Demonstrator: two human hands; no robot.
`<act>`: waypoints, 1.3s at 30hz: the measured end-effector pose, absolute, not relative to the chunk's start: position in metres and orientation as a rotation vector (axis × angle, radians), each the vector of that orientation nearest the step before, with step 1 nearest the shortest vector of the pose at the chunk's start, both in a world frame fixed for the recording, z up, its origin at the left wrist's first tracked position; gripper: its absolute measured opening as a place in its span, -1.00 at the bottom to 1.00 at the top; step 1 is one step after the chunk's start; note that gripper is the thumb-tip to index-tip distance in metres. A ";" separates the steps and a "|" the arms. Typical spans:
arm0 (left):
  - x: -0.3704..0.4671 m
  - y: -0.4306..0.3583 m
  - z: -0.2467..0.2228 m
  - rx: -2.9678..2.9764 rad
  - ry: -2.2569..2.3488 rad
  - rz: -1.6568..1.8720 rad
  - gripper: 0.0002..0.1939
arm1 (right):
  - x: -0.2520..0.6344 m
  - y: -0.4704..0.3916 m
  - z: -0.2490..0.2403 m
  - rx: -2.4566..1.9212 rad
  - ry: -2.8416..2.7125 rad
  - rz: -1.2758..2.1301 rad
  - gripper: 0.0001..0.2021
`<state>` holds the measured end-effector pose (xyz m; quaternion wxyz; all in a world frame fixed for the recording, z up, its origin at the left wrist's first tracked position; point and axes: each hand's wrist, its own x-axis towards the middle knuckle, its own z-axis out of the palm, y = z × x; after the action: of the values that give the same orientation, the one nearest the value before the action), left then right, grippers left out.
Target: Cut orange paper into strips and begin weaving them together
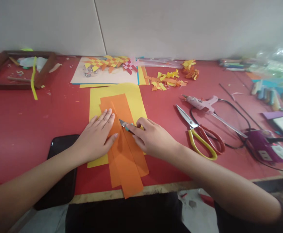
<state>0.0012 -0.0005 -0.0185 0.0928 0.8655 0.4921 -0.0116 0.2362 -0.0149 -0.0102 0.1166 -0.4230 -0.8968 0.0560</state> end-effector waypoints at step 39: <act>0.001 -0.002 -0.021 2.613 1.479 -0.008 -0.32 | 0.219 -0.001 -0.008 -1.317 -2.628 0.133 -0.61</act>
<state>0.0013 -0.0020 -0.0210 0.0696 0.8681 0.4914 -0.0027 0.2190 -0.0012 -0.0080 0.0994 -0.4454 -0.8886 0.0450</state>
